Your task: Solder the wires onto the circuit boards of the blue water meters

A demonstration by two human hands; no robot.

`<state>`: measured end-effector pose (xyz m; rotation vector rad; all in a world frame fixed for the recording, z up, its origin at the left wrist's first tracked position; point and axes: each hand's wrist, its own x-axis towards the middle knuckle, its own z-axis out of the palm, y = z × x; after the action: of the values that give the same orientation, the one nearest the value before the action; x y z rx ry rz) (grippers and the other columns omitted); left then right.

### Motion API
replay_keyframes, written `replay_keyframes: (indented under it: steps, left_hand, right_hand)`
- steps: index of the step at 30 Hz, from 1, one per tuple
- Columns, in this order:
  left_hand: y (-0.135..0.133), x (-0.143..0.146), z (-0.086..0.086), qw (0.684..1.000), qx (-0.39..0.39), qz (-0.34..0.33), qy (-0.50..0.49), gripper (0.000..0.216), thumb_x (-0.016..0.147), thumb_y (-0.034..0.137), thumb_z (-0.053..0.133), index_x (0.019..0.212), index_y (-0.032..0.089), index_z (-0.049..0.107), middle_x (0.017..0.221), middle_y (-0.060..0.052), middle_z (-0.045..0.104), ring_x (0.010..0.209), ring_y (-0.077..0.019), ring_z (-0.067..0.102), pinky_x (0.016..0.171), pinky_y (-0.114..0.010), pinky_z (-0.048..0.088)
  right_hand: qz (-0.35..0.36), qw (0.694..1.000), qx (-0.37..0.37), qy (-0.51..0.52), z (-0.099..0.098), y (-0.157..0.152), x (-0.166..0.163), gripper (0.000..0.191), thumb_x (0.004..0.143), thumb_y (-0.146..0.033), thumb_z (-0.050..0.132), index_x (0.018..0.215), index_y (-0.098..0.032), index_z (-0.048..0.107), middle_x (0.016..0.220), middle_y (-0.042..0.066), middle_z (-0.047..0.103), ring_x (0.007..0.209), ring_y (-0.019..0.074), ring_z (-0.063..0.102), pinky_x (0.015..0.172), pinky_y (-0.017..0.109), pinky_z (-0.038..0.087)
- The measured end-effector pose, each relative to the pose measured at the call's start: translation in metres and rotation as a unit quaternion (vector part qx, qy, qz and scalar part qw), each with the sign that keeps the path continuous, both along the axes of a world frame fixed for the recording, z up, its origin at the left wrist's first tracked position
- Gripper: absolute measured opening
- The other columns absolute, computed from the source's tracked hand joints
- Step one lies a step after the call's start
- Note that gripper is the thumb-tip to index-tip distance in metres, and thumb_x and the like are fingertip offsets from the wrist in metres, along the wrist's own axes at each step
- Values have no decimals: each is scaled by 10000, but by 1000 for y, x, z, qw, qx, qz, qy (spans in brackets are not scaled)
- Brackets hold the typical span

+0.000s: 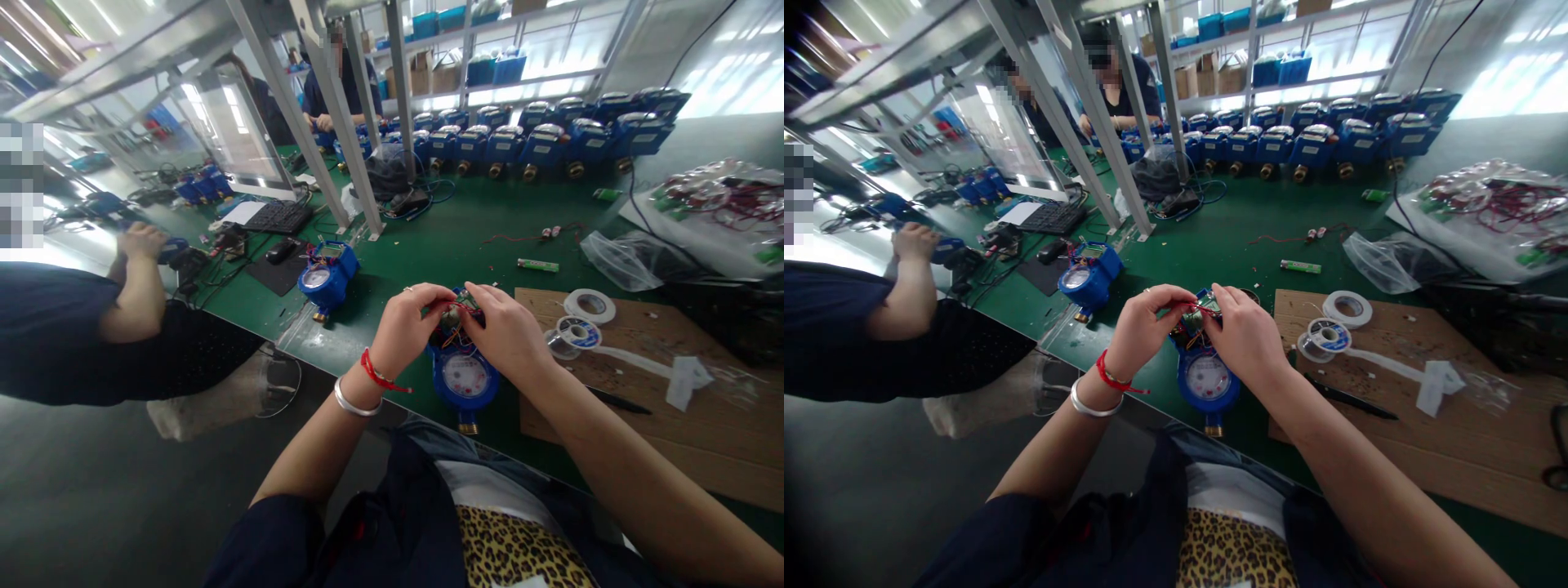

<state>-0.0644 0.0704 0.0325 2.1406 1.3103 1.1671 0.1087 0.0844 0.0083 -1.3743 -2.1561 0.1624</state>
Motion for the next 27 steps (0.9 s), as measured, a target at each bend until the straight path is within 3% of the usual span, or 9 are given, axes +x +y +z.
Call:
replay_keyframes:
  steps: [6,10,14,18,22,25,27]
  left_hand:
    - [-25,3,5,997,29,-7,72,185,897,136,572,1039,228,647,961,-9,719,899,-161,658,1107,-481,356]
    - [-24,-6,1,999,11,33,42,300,833,56,568,1088,200,628,926,-21,691,870,-155,642,982,-380,464]
    - [-6,-18,-7,999,-19,35,-28,278,859,85,545,1102,189,628,975,-42,676,904,-153,628,848,-292,502]
    - [13,-22,-14,998,-27,11,-57,241,893,125,534,1096,183,650,1001,-54,679,930,-162,625,867,-311,498]
    - [22,-18,-17,999,12,6,-47,238,926,163,501,1063,196,693,989,-59,664,938,-168,614,856,-316,493]
    - [24,-15,-17,998,28,22,-53,225,920,162,512,1037,196,701,977,-55,664,930,-165,612,846,-307,488]
    - [23,-13,-16,997,35,36,-58,202,914,157,523,1007,191,699,969,-51,668,927,-163,612,850,-303,485]
  right_hand:
    - [8,1000,-17,22,-2,1,2,498,917,-247,508,1351,-3,528,1318,209,584,1215,322,558,1032,453,463]
    - [24,996,-10,81,-2,3,0,464,871,-151,527,1318,-35,569,1290,190,604,1217,290,554,1066,435,435]
    - [58,984,-25,165,7,8,3,426,845,-111,531,1259,-109,632,1255,130,640,1183,238,583,1061,399,438]
    - [101,957,-145,232,19,19,9,403,849,-175,579,1245,-165,654,1180,72,694,1094,220,641,1008,391,481]
    - [133,903,-262,313,22,31,10,397,821,-205,617,1214,-200,676,1137,35,715,1019,204,668,967,388,510]
    - [148,882,-287,344,21,37,8,377,828,-241,618,1198,-220,687,1117,23,723,1002,202,672,968,406,510]
    - [160,890,-275,327,21,37,7,354,838,-268,615,1180,-236,698,1116,16,724,1022,208,667,986,415,497]
